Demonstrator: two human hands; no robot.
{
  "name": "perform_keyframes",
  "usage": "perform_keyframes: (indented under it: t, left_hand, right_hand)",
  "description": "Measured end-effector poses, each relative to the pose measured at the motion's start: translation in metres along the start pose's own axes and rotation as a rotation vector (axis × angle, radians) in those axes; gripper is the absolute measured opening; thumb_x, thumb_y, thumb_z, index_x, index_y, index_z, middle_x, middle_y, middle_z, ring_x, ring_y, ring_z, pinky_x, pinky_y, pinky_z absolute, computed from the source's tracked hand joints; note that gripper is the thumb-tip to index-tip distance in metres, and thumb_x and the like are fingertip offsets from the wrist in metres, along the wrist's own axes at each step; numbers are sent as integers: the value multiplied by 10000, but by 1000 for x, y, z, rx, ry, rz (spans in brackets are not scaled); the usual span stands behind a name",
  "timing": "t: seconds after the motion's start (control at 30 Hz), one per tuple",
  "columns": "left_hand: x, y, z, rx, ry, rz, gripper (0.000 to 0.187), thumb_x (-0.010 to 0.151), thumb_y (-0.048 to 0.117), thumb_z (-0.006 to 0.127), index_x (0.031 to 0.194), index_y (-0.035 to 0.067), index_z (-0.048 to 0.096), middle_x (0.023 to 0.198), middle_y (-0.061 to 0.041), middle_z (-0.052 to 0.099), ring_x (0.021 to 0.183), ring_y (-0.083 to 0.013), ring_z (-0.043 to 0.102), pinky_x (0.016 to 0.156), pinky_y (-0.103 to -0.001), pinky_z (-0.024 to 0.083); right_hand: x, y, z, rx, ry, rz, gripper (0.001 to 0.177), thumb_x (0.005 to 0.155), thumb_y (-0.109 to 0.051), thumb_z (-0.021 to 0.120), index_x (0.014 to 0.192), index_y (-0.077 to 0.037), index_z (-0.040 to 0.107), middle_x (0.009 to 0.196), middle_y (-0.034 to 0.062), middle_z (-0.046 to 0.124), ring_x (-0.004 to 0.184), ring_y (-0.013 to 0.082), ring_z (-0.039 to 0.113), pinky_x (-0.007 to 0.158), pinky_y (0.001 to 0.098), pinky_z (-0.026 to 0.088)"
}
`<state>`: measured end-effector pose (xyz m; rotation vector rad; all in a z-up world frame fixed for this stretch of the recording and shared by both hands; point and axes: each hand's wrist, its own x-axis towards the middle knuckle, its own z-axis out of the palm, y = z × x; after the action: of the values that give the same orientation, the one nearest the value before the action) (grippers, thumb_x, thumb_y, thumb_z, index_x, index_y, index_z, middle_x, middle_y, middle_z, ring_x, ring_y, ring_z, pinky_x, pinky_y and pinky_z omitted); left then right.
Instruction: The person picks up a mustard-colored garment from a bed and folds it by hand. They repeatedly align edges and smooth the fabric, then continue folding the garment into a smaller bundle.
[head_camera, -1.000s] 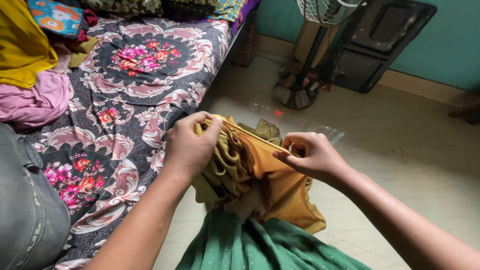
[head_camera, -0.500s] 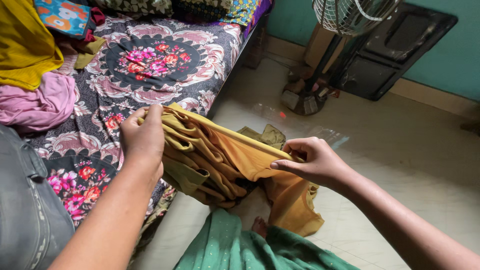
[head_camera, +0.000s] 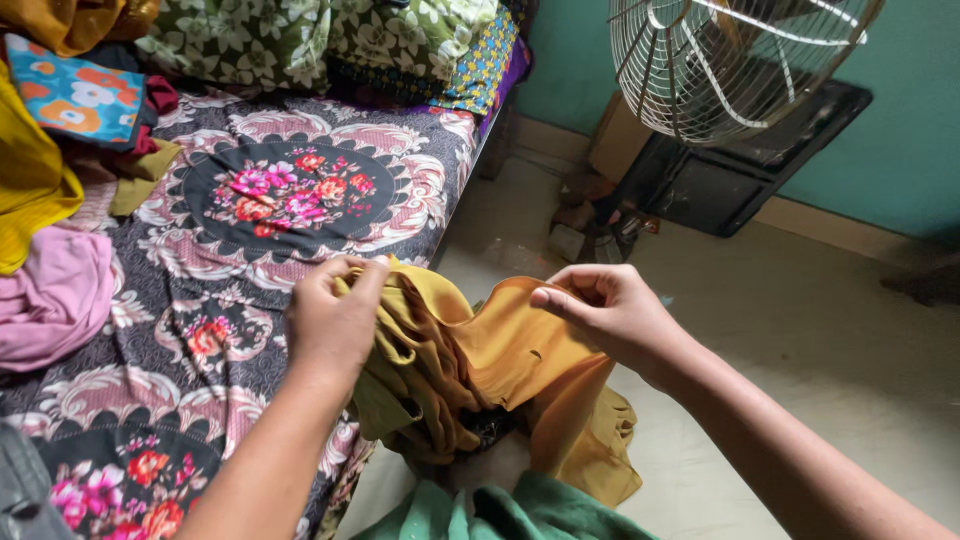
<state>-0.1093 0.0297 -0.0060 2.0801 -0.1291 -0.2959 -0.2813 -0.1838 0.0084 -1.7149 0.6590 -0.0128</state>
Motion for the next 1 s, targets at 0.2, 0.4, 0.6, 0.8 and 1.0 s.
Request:
perform_keyframes:
  t: [0.2, 0.4, 0.6, 0.8, 1.0]
  left_hand:
    - [34, 13, 13, 115, -137, 132, 286, 827, 415, 696, 900, 154, 790, 761, -124, 757, 719, -257, 738, 711, -361, 551]
    - [65, 20, 16, 131, -249, 173, 253, 794, 376, 696, 916, 178, 797, 838, -112, 782, 789, -268, 763, 731, -368, 565]
    - [91, 29, 11, 178, -350, 238, 247, 810, 356, 684, 964, 194, 791, 919, -120, 790, 879, -296, 756, 797, -381, 564]
    - [106, 29, 6, 81, -536, 378, 378, 822, 336, 634, 1183, 286, 736, 1018, -105, 773, 901, -276, 762, 809, -381, 576]
    - [122, 23, 9, 95, -587, 505, 302, 852, 363, 644, 1045, 191, 801, 984, -128, 784, 942, -297, 761, 829, -382, 577]
  right_hand:
    - [40, -27, 12, -18, 87, -21, 269, 926, -283, 722, 1013, -42, 806, 683, -84, 586, 590, 8, 410, 485, 224, 316]
    - [67, -45, 30, 3, 161, -52, 273, 935, -262, 716, 1041, -29, 810, 733, -74, 650, 628, 0, 455, 508, 212, 357]
    - [90, -53, 53, 20, 191, -57, 281, 939, -243, 702, 1085, -27, 807, 786, -52, 714, 659, 2, 501, 531, 204, 397]
    - [106, -54, 67, 1, 140, -170, 268, 953, -215, 685, 1081, 0, 781, 850, -43, 773, 756, -7, 615, 641, 181, 509]
    - [117, -52, 84, -56, 156, -177, 232, 951, -183, 710, 1037, 16, 790, 772, -18, 724, 693, 12, 565, 568, 210, 462]
